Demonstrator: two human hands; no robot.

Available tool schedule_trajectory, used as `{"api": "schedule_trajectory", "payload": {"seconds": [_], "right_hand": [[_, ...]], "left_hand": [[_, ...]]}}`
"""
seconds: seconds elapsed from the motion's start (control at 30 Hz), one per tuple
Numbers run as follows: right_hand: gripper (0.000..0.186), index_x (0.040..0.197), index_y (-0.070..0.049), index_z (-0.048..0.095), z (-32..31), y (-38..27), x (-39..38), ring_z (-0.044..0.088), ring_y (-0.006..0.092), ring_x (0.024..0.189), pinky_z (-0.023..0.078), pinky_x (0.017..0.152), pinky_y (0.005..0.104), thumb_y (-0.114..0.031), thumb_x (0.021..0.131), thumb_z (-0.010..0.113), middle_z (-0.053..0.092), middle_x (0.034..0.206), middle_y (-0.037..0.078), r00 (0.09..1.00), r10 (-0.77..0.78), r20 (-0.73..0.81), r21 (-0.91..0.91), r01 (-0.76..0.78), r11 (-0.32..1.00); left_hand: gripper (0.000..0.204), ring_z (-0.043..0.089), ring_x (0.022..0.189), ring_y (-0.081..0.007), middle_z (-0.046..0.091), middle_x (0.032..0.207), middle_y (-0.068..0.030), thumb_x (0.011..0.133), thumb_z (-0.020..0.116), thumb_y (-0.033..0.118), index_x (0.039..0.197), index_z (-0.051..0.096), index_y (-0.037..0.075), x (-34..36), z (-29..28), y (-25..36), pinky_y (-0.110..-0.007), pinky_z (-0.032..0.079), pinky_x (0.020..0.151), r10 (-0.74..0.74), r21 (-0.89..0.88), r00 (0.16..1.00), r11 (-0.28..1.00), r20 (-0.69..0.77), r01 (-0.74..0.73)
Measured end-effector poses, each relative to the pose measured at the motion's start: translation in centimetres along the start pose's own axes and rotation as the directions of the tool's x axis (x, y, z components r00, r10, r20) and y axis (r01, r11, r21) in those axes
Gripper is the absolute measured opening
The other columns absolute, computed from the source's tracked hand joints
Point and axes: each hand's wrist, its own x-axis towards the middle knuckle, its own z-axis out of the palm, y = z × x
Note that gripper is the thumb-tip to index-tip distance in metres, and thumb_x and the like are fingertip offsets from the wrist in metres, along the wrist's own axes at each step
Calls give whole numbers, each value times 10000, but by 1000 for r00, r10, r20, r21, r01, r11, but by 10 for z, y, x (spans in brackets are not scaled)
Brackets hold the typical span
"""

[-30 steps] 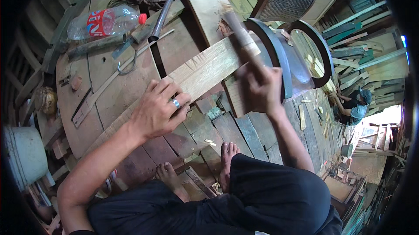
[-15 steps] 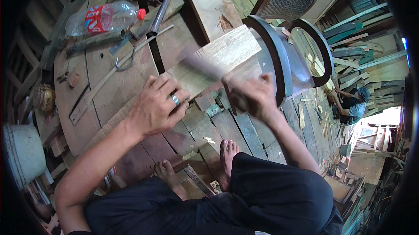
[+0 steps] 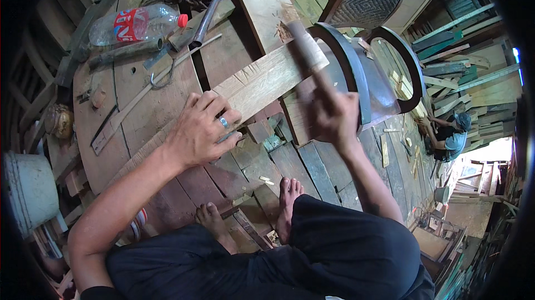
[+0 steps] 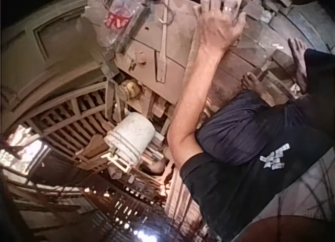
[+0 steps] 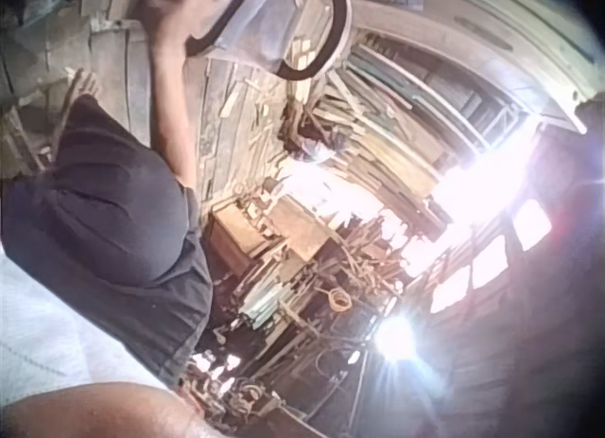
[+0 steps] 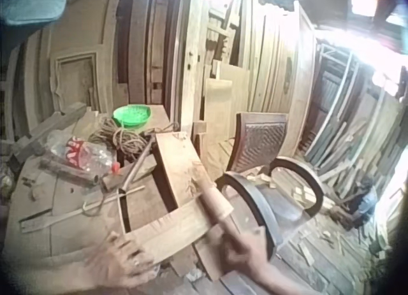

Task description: The person uses a wooden mallet and a chisel to carve and shape a rectangular piece of wood clamped to a workbench. They repeatedly strike the chisel to remove wood shavings and refine the surface of the plank.

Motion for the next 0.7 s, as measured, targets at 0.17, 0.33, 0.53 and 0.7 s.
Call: {"api": "schedule_trajectory", "payload": {"seconds": [0.17, 0.33, 0.53, 0.7], "right_hand": [[586, 1470, -260, 645, -1, -28, -5, 605, 153, 665, 391, 800, 366, -191, 900, 763, 672, 747, -28, 957, -291, -16, 30, 292, 956], [548, 1523, -150, 584, -45, 36, 37, 642, 289, 618, 464, 607, 440, -270, 998, 687, 737, 856, 172, 984, 156, 81, -251, -131, 959], [486, 1560, -120, 480, -144, 66, 90, 676, 441, 757, 510, 707, 526, -327, 1121, 500, 734, 1072, 273, 996, 87, 21, -305, -76, 949], [305, 1370, -52, 514, -165, 20, 119, 678, 400, 991, 463, 869, 454, -184, 1096, 541, 679, 1131, 239, 957, -198, 213, -495, 280, 823]], "left_hand": [[336, 558, 1124, -267, 600, 1093, -88, 868, 770, 323, 1123, 699, 116, -2, -6, 2, -443, 416, 949, -13, 90, 1000, 996, 20, 11], [445, 546, 1195, -262, 600, 1155, -92, 856, 767, 350, 1226, 695, 112, 0, -2, -3, -474, 420, 969, -4, 153, 997, 988, 73, -7], [596, 444, 1324, -340, 499, 1310, -148, 833, 788, 408, 1331, 595, 145, -4, -1, -2, -525, 378, 1072, -118, 132, 991, 985, 63, 109], [769, 231, 1570, -404, 312, 1655, -174, 905, 703, 482, 1565, 448, 181, -10, 3, -5, -583, 209, 1277, -234, 83, 968, 970, 89, 227]]}}
